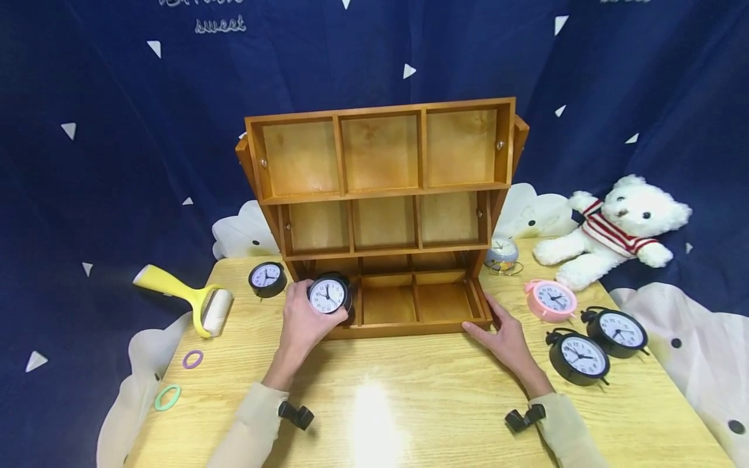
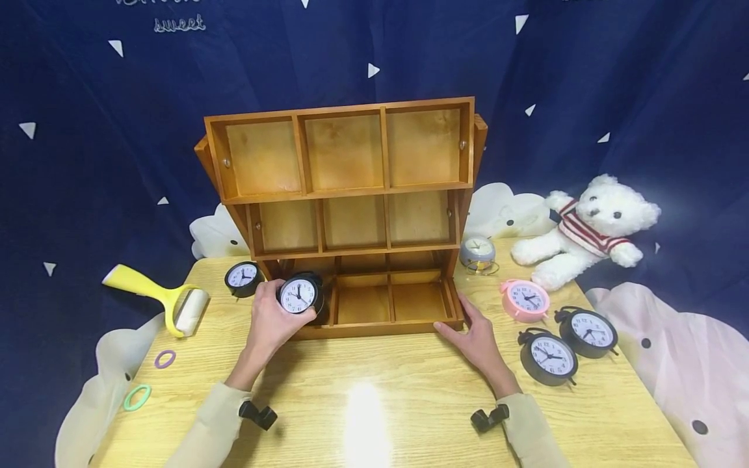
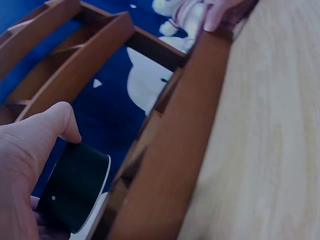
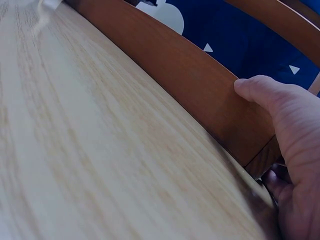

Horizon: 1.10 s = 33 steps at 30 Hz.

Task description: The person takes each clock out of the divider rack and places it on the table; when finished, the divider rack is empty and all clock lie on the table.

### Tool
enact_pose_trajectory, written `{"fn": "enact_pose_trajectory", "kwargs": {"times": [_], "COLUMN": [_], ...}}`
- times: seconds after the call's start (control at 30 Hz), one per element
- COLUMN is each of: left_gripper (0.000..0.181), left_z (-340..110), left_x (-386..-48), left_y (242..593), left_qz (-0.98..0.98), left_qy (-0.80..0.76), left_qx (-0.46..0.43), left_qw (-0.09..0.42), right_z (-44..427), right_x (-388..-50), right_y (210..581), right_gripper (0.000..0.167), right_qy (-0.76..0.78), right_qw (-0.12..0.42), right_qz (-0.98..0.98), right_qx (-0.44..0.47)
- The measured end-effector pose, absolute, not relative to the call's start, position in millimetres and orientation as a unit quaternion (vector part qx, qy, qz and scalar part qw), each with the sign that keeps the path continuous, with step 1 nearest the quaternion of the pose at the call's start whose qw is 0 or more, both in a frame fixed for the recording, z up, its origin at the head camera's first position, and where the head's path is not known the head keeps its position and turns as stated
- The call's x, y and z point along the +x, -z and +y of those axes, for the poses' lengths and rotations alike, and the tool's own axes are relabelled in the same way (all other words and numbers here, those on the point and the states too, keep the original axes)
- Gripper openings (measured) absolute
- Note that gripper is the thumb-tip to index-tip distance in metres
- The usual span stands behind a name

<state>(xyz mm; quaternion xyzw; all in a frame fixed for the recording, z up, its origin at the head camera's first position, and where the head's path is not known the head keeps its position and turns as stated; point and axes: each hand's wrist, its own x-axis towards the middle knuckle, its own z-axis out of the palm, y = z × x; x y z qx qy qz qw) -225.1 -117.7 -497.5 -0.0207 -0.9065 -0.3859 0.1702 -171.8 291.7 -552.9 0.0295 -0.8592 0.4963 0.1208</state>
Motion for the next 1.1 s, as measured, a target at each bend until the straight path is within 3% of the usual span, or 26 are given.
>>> {"fn": "enact_pose_trajectory", "kwargs": {"times": [0.17, 0.47, 0.8, 1.1], "left_gripper": [0.084, 0.079, 0.077, 0.081], "left_z": [-127.0, -157.6, -194.5, -220.5], "left_x": [-217.8, -199.2, -184.8, -186.2], "left_y": [486.8, 482.7, 483.2, 496.0], "left_qz": [-0.902, -0.899, -0.900, -0.898], "left_qy": [0.397, 0.387, 0.369, 0.374], "left_qx": [-0.010, 0.016, 0.061, 0.108], "left_qw": [0.171, 0.204, 0.225, 0.206], "right_z": [290.0, 305.3, 302.7, 302.2], "right_x": [-169.9, -183.4, -183.8, -183.7], "right_y": [547.4, 582.7, 577.6, 578.9], "right_gripper": [0.085, 0.091, 0.089, 0.090], "right_qy": [-0.499, -0.504, -0.506, -0.508], "right_qw": [0.115, 0.115, 0.121, 0.112], "right_qz": [-0.858, -0.856, -0.853, -0.854], "right_qx": [0.031, 0.027, 0.035, 0.031]}}
